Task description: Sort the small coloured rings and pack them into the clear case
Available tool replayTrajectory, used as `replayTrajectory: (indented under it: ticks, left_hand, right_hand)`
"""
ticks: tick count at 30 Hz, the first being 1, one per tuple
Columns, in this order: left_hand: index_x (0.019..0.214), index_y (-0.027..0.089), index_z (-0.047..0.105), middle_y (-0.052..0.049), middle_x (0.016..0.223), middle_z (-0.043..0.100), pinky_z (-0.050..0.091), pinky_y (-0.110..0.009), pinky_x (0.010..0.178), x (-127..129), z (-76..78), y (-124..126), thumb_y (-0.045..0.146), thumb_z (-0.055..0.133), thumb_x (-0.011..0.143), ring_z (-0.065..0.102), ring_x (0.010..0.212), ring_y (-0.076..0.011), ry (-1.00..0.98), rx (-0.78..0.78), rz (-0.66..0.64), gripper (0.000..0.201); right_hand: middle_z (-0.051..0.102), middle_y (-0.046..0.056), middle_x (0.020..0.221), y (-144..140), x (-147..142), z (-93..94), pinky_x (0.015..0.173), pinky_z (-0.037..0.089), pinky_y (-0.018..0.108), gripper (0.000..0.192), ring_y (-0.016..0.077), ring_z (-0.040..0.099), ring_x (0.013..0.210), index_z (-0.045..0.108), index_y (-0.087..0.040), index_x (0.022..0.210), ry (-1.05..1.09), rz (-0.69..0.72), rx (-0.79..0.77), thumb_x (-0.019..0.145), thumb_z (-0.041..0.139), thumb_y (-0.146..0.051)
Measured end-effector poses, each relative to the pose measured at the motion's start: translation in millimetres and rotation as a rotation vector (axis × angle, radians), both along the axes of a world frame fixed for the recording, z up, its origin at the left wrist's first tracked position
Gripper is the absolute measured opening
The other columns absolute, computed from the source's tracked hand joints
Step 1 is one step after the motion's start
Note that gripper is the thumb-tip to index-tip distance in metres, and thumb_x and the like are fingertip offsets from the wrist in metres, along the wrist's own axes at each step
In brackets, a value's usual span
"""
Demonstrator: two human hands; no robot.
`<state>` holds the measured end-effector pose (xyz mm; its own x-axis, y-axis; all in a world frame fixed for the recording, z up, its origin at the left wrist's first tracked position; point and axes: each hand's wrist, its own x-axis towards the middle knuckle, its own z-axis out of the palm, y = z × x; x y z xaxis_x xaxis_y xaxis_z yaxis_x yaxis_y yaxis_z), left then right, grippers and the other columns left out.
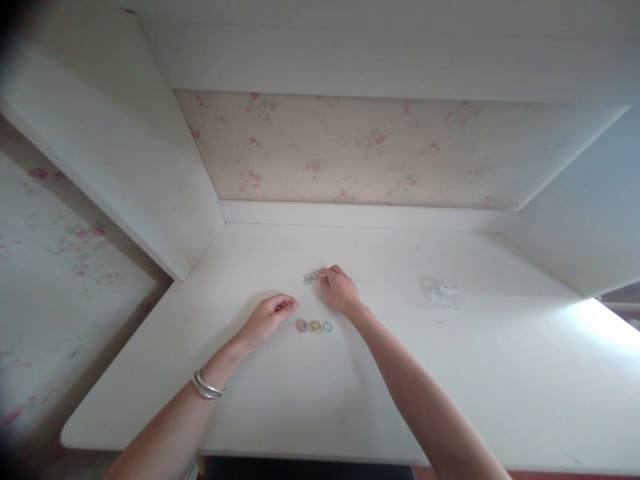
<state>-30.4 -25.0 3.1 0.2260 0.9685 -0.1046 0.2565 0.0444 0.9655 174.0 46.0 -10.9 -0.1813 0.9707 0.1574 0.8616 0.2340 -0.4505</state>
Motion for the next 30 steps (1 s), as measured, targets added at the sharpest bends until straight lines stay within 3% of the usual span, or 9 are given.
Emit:
replayTrajectory:
  ticks: [5,13,16,24,30]
  left_hand:
    - [0.096,0.014,0.065,-0.005,0.085,0.065,0.041,-0.026,0.071,0,0.6,1,0.044,0.054,0.080,0.056,0.078,-0.0158,0.008,-0.007,0.003,0.036]
    - [0.096,0.014,0.065,-0.005,0.086,0.065,0.041,-0.026,0.071,-1,-2.6,2,0.045,0.053,0.081,0.057,0.079,-0.0170,0.018,0.018,-0.016,0.037]
    - [0.096,0.015,0.065,-0.004,0.086,0.066,0.041,-0.026,0.072,0,-3.6,3,0.045,0.053,0.081,0.057,0.080,-0.0167,0.011,0.015,-0.018,0.035]
    - [0.094,0.016,0.065,-0.004,0.085,0.066,0.042,-0.026,0.070,1,-2.6,1,0.046,0.052,0.082,0.058,0.078,-0.0169,0.067,0.037,-0.028,0.035]
    - [0.091,0.016,0.065,-0.004,0.084,0.066,0.043,-0.027,0.070,3,-12.6,2,0.041,0.048,0.084,0.059,0.076,-0.0169,0.188,0.177,-0.020,0.031]
  right_hand:
    - [0.057,0.003,0.106,10,3,2.7,0.071,0.039,0.025,0.029,0.0152,0.057,0.086,0.065,-0.029,0.108,-0.138,0.007,-0.010,0.091,0.041,-0.030]
    - [0.058,0.006,0.098,-1,13,5.7,0.071,0.038,0.024,0.028,0.0149,0.055,0.085,0.068,-0.019,0.088,-0.154,-0.026,0.002,0.092,0.041,-0.027]
    - [0.057,0.006,0.097,-15,17,3.9,0.070,0.038,0.024,0.027,0.0132,0.055,0.082,0.066,-0.018,0.089,-0.126,-0.015,0.012,0.092,0.040,-0.027]
    - [0.056,0.003,0.088,-75,34,-0.6,0.063,0.040,0.024,0.024,0.0110,0.051,0.068,0.064,-0.019,0.085,0.243,0.074,0.025,0.090,0.045,-0.033]
    - [0.056,0.005,0.092,-106,37,-0.6,0.070,0.043,0.026,0.024,0.0132,0.053,0.077,0.063,-0.021,0.091,0.258,0.221,0.028,0.093,0.042,-0.033]
